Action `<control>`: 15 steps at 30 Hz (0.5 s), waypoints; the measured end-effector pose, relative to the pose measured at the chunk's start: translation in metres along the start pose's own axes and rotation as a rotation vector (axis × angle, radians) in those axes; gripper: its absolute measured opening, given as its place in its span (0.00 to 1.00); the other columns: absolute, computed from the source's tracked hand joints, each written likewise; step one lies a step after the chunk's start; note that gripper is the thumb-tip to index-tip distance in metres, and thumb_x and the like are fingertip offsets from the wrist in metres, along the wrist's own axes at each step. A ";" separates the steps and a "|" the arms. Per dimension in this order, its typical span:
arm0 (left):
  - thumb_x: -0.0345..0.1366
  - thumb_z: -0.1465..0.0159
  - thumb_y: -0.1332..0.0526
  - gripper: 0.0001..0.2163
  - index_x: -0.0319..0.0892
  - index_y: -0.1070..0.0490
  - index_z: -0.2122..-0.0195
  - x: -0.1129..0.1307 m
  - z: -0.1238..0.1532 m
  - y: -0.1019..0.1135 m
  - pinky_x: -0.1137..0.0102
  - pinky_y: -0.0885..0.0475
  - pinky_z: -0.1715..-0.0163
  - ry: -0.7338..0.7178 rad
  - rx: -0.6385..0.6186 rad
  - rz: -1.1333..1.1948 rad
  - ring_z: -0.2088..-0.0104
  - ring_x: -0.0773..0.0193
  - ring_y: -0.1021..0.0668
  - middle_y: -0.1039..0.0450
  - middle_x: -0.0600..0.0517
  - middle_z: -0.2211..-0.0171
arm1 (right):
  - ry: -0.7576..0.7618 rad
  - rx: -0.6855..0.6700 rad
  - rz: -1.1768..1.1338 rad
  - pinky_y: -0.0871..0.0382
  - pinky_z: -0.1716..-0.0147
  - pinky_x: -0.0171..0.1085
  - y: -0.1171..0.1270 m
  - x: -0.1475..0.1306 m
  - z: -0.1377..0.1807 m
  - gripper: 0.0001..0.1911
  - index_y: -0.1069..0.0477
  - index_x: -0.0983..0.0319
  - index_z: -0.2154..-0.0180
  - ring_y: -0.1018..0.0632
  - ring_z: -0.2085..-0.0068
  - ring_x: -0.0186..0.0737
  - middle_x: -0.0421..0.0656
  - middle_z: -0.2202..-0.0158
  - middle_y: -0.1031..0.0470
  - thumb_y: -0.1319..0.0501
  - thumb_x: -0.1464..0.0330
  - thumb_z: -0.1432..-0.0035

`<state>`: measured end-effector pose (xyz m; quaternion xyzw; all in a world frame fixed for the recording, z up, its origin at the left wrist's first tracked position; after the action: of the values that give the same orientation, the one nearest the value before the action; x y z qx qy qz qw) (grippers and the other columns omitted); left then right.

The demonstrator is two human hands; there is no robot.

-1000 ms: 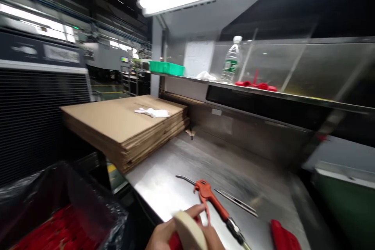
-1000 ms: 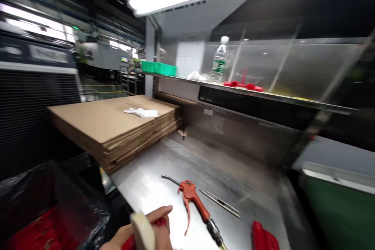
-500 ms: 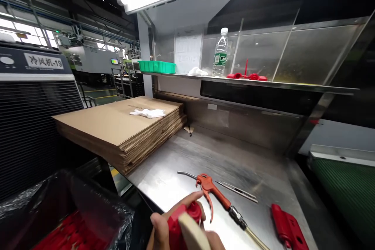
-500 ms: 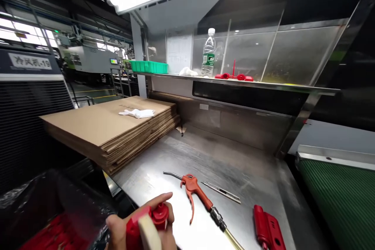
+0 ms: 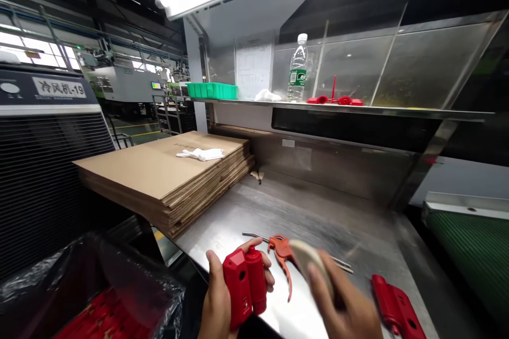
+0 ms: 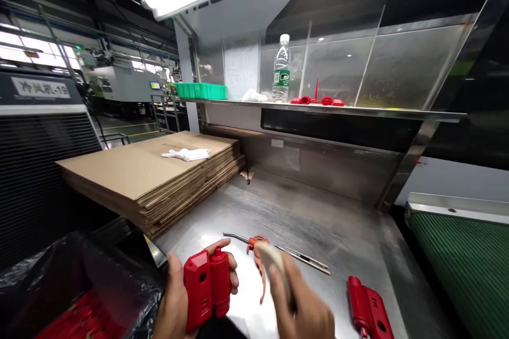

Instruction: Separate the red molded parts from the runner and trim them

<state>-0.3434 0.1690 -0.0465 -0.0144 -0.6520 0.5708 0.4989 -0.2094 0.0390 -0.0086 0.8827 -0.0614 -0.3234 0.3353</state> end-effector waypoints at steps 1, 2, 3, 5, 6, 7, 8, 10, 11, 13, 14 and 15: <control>0.60 0.36 0.49 0.32 0.45 0.38 0.37 0.000 -0.002 0.000 0.61 0.24 0.66 0.017 0.013 0.012 0.64 0.52 0.19 0.21 0.42 0.59 | -0.124 -0.119 0.118 0.25 0.73 0.36 -0.017 0.024 -0.021 0.24 0.31 0.53 0.42 0.19 0.69 0.44 0.41 0.66 0.19 0.53 0.52 0.30; 0.59 0.35 0.49 0.31 0.44 0.37 0.38 0.001 -0.002 0.001 0.61 0.24 0.66 0.026 0.021 0.022 0.64 0.52 0.19 0.22 0.42 0.58 | -0.163 -0.187 0.174 0.26 0.71 0.41 -0.032 0.040 -0.044 0.25 0.31 0.54 0.42 0.18 0.66 0.49 0.44 0.65 0.19 0.56 0.52 0.29; 0.57 0.34 0.48 0.29 0.43 0.36 0.40 0.001 -0.003 0.002 0.60 0.24 0.65 0.028 0.023 0.031 0.64 0.52 0.19 0.22 0.42 0.58 | -0.158 -0.235 0.187 0.27 0.68 0.42 -0.046 0.051 -0.065 0.25 0.29 0.56 0.44 0.18 0.62 0.52 0.47 0.62 0.19 0.56 0.54 0.29; 0.53 0.33 0.48 0.26 0.39 0.34 0.42 0.003 -0.004 0.007 0.59 0.23 0.65 0.015 0.021 0.045 0.64 0.51 0.19 0.22 0.41 0.57 | -0.112 -0.348 0.195 0.28 0.62 0.43 -0.074 0.062 -0.094 0.23 0.29 0.60 0.44 0.20 0.57 0.51 0.48 0.58 0.20 0.53 0.58 0.29; 0.52 0.33 0.48 0.26 0.37 0.34 0.42 0.004 -0.006 0.011 0.58 0.23 0.64 0.007 0.026 0.051 0.63 0.50 0.20 0.23 0.40 0.57 | -0.086 -0.389 0.197 0.28 0.59 0.43 -0.084 0.063 -0.098 0.22 0.30 0.61 0.43 0.20 0.55 0.50 0.48 0.57 0.20 0.52 0.60 0.29; 0.51 0.32 0.48 0.26 0.35 0.34 0.42 0.005 -0.008 0.017 0.57 0.23 0.64 0.001 0.034 0.061 0.63 0.49 0.20 0.23 0.38 0.58 | -0.067 -0.420 0.210 0.29 0.57 0.43 -0.091 0.064 -0.095 0.23 0.33 0.63 0.41 0.22 0.53 0.50 0.50 0.55 0.21 0.52 0.60 0.29; 0.50 0.32 0.48 0.27 0.33 0.35 0.42 0.006 -0.011 0.023 0.56 0.24 0.63 -0.001 0.044 0.074 0.63 0.48 0.20 0.23 0.37 0.58 | -0.055 -0.438 0.228 0.30 0.55 0.45 -0.095 0.063 -0.086 0.24 0.35 0.64 0.39 0.23 0.51 0.52 0.52 0.53 0.23 0.53 0.60 0.29; 0.49 0.33 0.46 0.27 0.31 0.36 0.41 0.009 -0.019 0.039 0.54 0.24 0.61 -0.017 0.066 0.110 0.63 0.46 0.20 0.23 0.36 0.58 | -0.041 -0.469 0.260 0.32 0.53 0.49 -0.094 0.061 -0.053 0.28 0.34 0.65 0.40 0.26 0.49 0.58 0.55 0.51 0.25 0.53 0.54 0.31; 0.49 0.33 0.45 0.27 0.31 0.36 0.41 0.011 -0.023 0.047 0.53 0.24 0.61 -0.031 0.081 0.136 0.62 0.45 0.20 0.23 0.35 0.58 | -0.036 -0.497 0.266 0.33 0.53 0.51 -0.094 0.061 -0.034 0.30 0.32 0.64 0.42 0.27 0.49 0.60 0.55 0.50 0.26 0.51 0.51 0.34; 0.47 0.33 0.44 0.26 0.32 0.37 0.41 0.017 -0.031 0.063 0.53 0.24 0.60 -0.062 0.118 0.185 0.60 0.44 0.20 0.24 0.34 0.57 | -0.028 -0.546 0.285 0.33 0.52 0.52 -0.093 0.061 0.000 0.32 0.29 0.62 0.45 0.28 0.50 0.60 0.55 0.49 0.28 0.46 0.47 0.39; 0.47 0.33 0.44 0.25 0.32 0.37 0.42 0.020 -0.034 0.070 0.53 0.24 0.59 -0.075 0.137 0.205 0.59 0.44 0.20 0.24 0.34 0.57 | -0.028 -0.551 0.309 0.33 0.52 0.52 -0.094 0.062 0.011 0.31 0.29 0.62 0.46 0.28 0.50 0.60 0.55 0.48 0.29 0.44 0.48 0.41; 0.46 0.33 0.44 0.25 0.33 0.37 0.42 0.024 -0.037 0.075 0.53 0.24 0.58 -0.086 0.157 0.220 0.58 0.44 0.20 0.24 0.33 0.56 | -0.030 -0.534 0.346 0.34 0.51 0.53 -0.095 0.063 0.018 0.31 0.30 0.63 0.45 0.29 0.50 0.60 0.55 0.47 0.30 0.43 0.50 0.43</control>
<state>-0.3724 0.2358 -0.0939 -0.0225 -0.6206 0.6714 0.4046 -0.1817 0.0816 -0.1127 0.7353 -0.1283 -0.2791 0.6041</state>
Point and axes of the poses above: each hand's wrist, its own z-axis away from the middle knuckle, its own y-axis out of the back of the hand, x = y × z, the point moved 7 cm from there along -z, towards the middle knuckle
